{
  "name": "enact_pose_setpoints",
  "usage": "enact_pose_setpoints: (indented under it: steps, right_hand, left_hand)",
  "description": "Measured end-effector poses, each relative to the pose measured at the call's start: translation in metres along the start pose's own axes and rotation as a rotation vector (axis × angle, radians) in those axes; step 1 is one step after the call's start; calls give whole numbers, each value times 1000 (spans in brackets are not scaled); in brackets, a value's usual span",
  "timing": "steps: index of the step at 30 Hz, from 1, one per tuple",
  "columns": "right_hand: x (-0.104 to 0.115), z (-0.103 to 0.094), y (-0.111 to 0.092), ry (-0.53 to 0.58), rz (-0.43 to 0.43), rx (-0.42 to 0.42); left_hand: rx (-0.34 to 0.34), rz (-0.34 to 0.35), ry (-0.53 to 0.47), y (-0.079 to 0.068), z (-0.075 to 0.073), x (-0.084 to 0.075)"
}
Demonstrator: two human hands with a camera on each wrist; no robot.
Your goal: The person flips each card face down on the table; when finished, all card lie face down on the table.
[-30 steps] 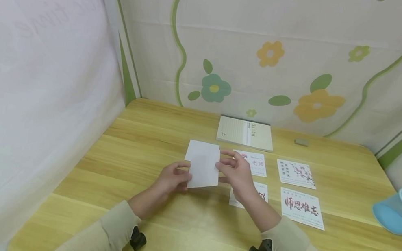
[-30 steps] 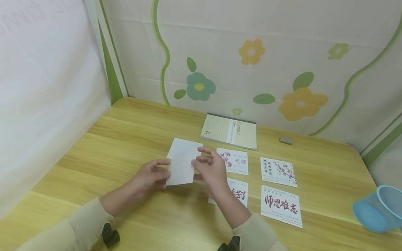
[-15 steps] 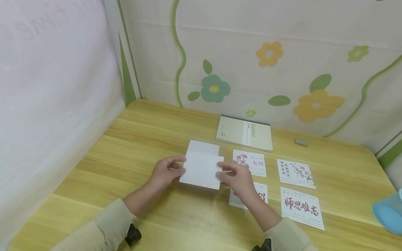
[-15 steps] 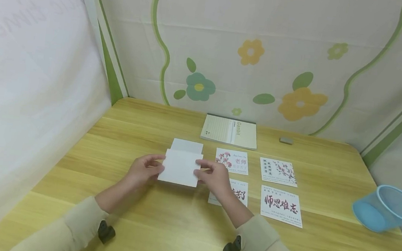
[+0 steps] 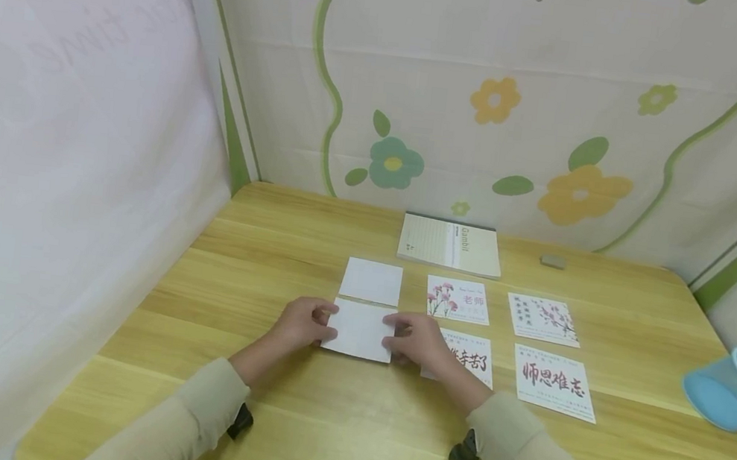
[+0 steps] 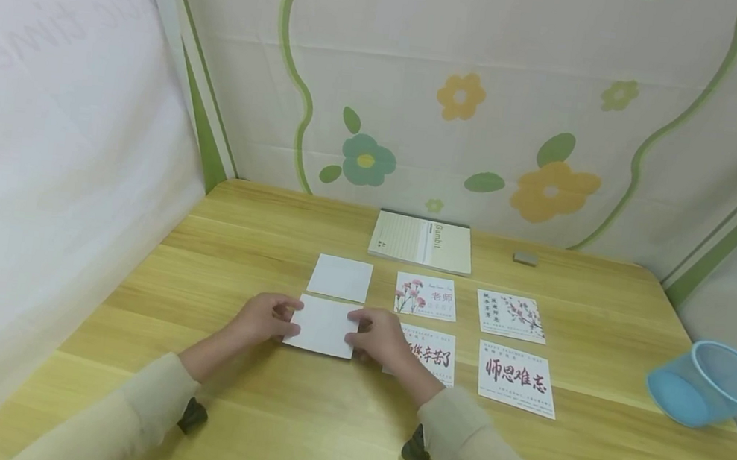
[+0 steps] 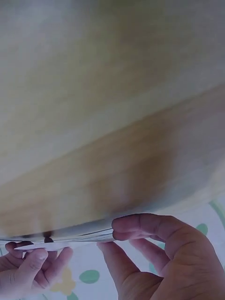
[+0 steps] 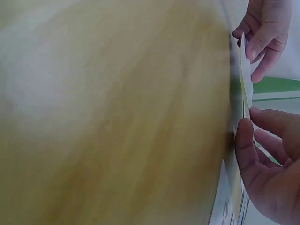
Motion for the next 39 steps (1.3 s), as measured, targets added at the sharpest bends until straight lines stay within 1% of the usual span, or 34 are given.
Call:
enact_pose_setpoints:
  steps: [1,4,8,12,16,19,22,25,28,30,32,35,37,39]
  right_hand:
    - [0,1,1,-18,-8,9]
    - [2,3,4,-120,-41,34]
    - [5,4,6,-242,-61,69]
    - [6,5,7,-294,-50,94]
    - [6,5,7,-287,-38,117]
    - [6,2,5,-260,-40,107]
    - [8,-8,-2,-218,-51,70]
    - [8,-27,-13,-162,-39,37]
    - [5,-51,-27,-155,-7,20]
    - [2,-69,-38,-177,36,10]
    - [0,-86,-49,-219,78,10]
    - [-5,-107,-65,-225,161,31]
    - [-10,-117,-73,-203,202,59]
    - [-15,-124,-79,-158,245,77]
  left_hand:
    - [-6,0,24,1,0,1]
    - [-17,-6,74,3,1,2]
    - [-15,-20,106,5,3,3]
    - [-14,-24,139,6,4,2]
    - [-20,-31,153,6,5,2]
    - [-23,-36,140,7,5,3]
    - [-21,-44,105,6,5,3]
    - [-10,-74,34,4,4,-2]
    - [47,-111,-104,-1,8,-13]
    - [119,-129,-208,-4,14,-21]
    - [209,-136,-297,-8,22,-30]
    - [331,-140,-375,-14,37,-42]
    - [386,-151,-409,-16,47,-49]
    - [425,-167,-435,-16,59,-55]
Point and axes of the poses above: each hand's wrist, its own y-axis towards the middle knuckle, its own z-axis out of the palm, x = y × z, the point moved 3 cm from there along y, towards the middle knuckle, and after that the axes turned 10 degrees about -z, right-handed, at the moved point
